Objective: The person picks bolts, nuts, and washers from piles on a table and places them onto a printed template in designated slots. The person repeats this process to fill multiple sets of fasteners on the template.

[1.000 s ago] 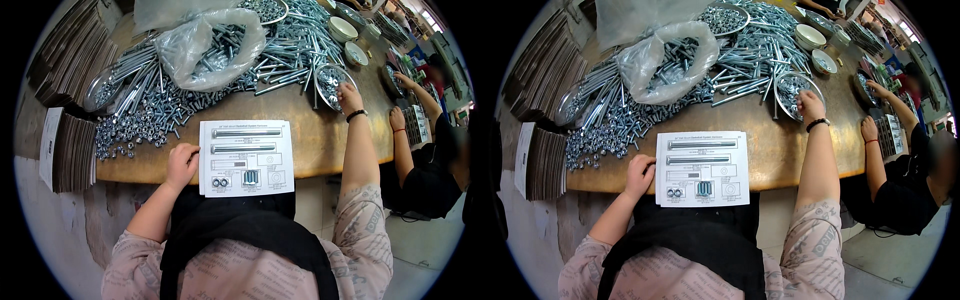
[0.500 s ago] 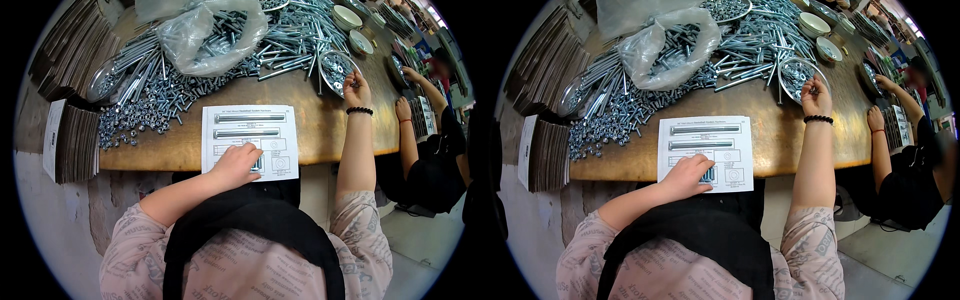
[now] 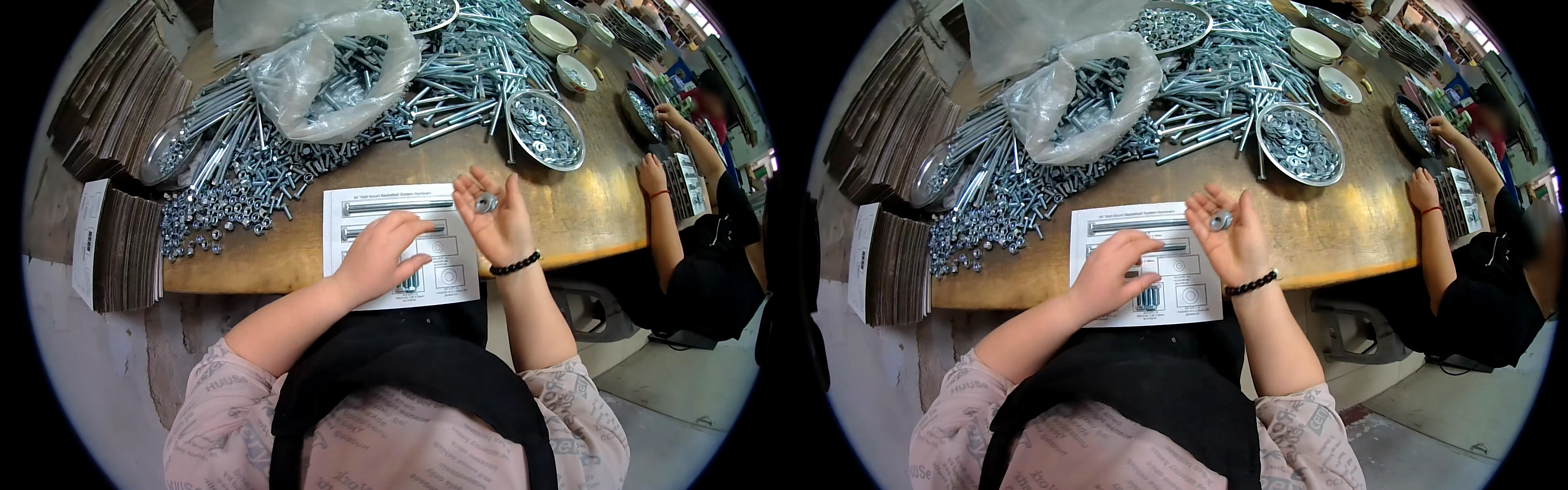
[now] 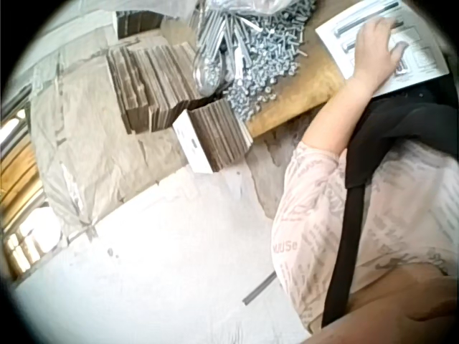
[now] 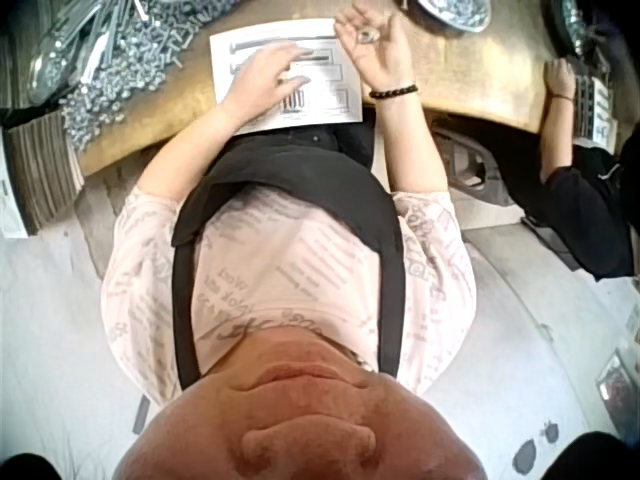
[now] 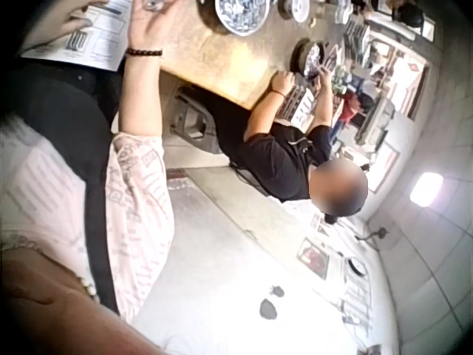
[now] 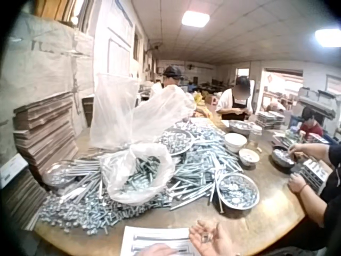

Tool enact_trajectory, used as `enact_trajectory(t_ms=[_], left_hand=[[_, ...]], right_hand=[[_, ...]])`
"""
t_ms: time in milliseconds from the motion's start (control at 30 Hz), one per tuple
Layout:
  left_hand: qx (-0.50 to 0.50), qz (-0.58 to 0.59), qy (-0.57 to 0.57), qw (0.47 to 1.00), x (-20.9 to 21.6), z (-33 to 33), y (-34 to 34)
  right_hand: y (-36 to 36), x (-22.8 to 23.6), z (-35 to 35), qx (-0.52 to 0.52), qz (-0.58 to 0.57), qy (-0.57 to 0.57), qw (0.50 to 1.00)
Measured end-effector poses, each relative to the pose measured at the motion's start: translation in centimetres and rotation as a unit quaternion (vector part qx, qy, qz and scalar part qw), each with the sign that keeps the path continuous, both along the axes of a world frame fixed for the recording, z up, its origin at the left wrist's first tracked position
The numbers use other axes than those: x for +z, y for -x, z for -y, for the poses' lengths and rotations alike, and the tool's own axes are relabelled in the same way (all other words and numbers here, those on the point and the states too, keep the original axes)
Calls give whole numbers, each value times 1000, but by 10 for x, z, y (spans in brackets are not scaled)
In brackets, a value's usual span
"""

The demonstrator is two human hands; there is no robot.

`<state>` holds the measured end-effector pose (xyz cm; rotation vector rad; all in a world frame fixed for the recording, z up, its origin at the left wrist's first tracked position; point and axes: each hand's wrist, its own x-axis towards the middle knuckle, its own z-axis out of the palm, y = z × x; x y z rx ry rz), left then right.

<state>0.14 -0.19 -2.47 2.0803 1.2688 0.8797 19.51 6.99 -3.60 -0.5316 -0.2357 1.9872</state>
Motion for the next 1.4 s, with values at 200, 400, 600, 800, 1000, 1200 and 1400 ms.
enact_trajectory(t_ms=[200,400,600,800,1000,1200,1400], left_hand=[[4,-43,-136,990,11,-19,-13],[-25,-19,-153,988,-2,-21,-10],[-37,84,-19,996,-2,-19,-8],[-50,140,13,989,6,-13,-9],[-74,114,-36,990,2,-13,-12],[-112,9,39,993,-16,-12,-27],[-176,-146,44,973,-46,-8,-52]], right_hand=[[25,8,31,108,-62,-43,991],[32,14,50,95,70,-22,993],[38,22,57,92,107,-33,989],[46,30,62,62,161,-44,984],[33,21,61,100,162,-77,979],[-24,-26,30,-133,470,-213,846],[-46,-75,26,-168,555,-234,781]])
